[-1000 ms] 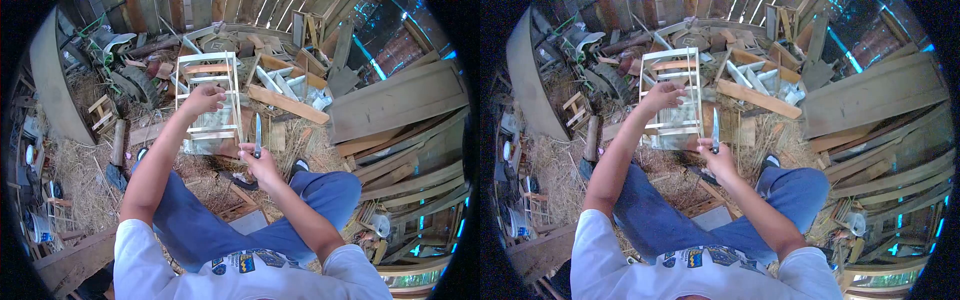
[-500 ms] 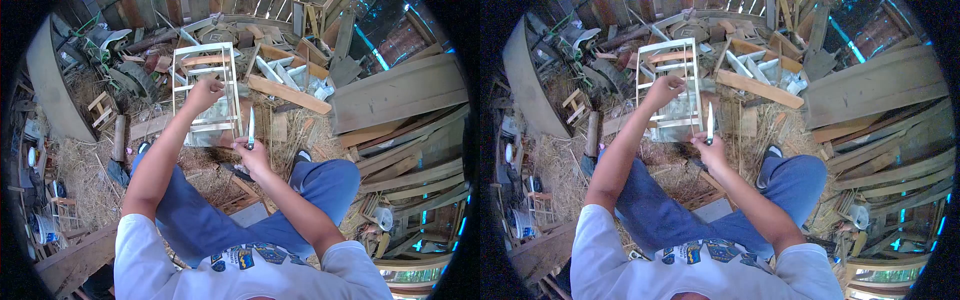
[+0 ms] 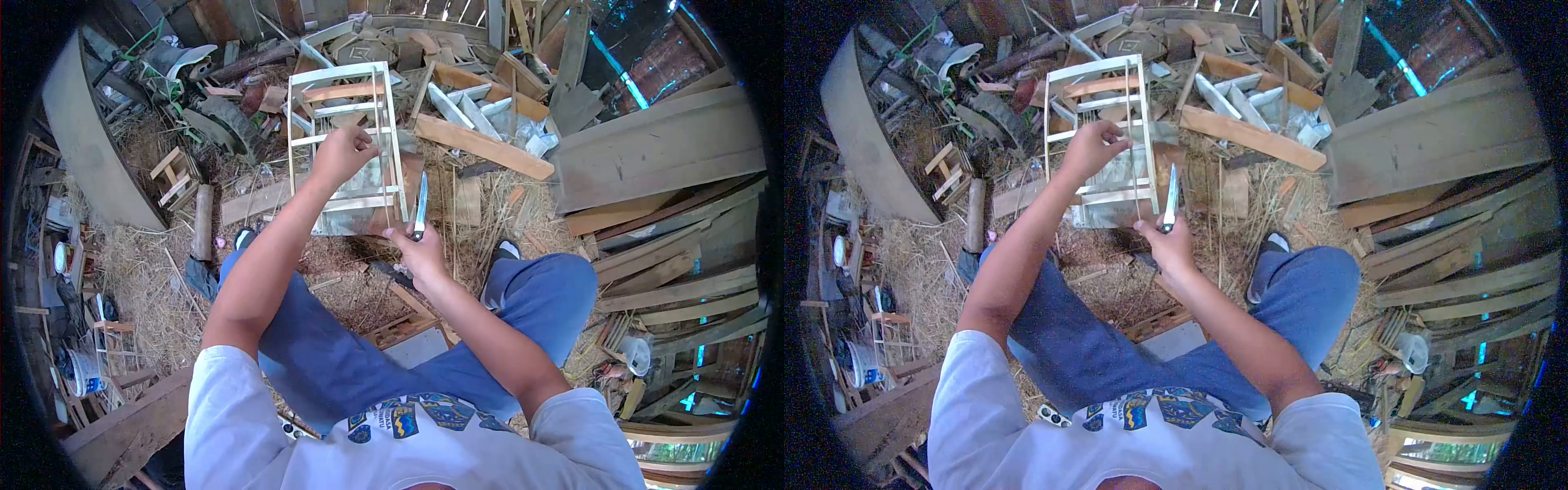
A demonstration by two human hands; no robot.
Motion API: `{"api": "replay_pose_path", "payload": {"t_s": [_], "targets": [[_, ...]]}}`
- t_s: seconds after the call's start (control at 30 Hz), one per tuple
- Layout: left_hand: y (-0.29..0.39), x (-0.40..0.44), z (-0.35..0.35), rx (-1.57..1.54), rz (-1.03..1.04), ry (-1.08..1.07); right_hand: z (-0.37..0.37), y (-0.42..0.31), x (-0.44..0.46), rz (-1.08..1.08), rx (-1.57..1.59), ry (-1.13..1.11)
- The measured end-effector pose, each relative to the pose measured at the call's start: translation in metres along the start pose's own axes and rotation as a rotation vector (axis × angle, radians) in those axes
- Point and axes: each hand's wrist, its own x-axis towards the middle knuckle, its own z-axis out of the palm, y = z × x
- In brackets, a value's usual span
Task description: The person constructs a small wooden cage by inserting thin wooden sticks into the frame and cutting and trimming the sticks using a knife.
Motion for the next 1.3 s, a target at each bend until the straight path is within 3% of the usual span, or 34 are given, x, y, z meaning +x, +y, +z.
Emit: {"api": "replay_pose_path", "payload": {"t_s": [0.2, 0.53, 0.8, 1.0, 1.13, 1.2, 1.23, 1.3], "targets": [[0.007, -0.001, -0.002, 0.014, -0.081, -0.005, 0.0, -0.005, -0.002, 0.041, 0.047, -0.014], [0.012, 0.001, -0.003, 0.033, -0.049, 0.027, 0.001, -0.009, -0.001, 0.03, 0.079, 0.006], [0.01, 0.002, 0.002, -0.007, -0.17, -0.052, 0.001, -0.007, 0.0, 0.029, 0.058, 0.006], [0.02, -0.003, -0.002, 0.166, -0.065, 0.05, -0.001, -0.002, 0.002, -0.013, 0.036, 0.013], [0.024, -0.006, -0.004, 0.172, -0.077, 0.008, -0.003, -0.001, 0.0, -0.012, 0.055, 0.003], [0.023, -0.007, -0.004, 0.241, 0.311, 0.198, -0.004, 0.0, -0.002, -0.055, 0.061, 0.009], [0.025, -0.008, -0.007, 0.241, 0.313, 0.202, -0.004, -0.001, -0.003, -0.097, 0.069, 0.016], [0.028, -0.009, -0.015, 0.328, 0.487, 0.025, -0.009, -0.006, -0.009, -0.109, 0.091, 0.028]]}}
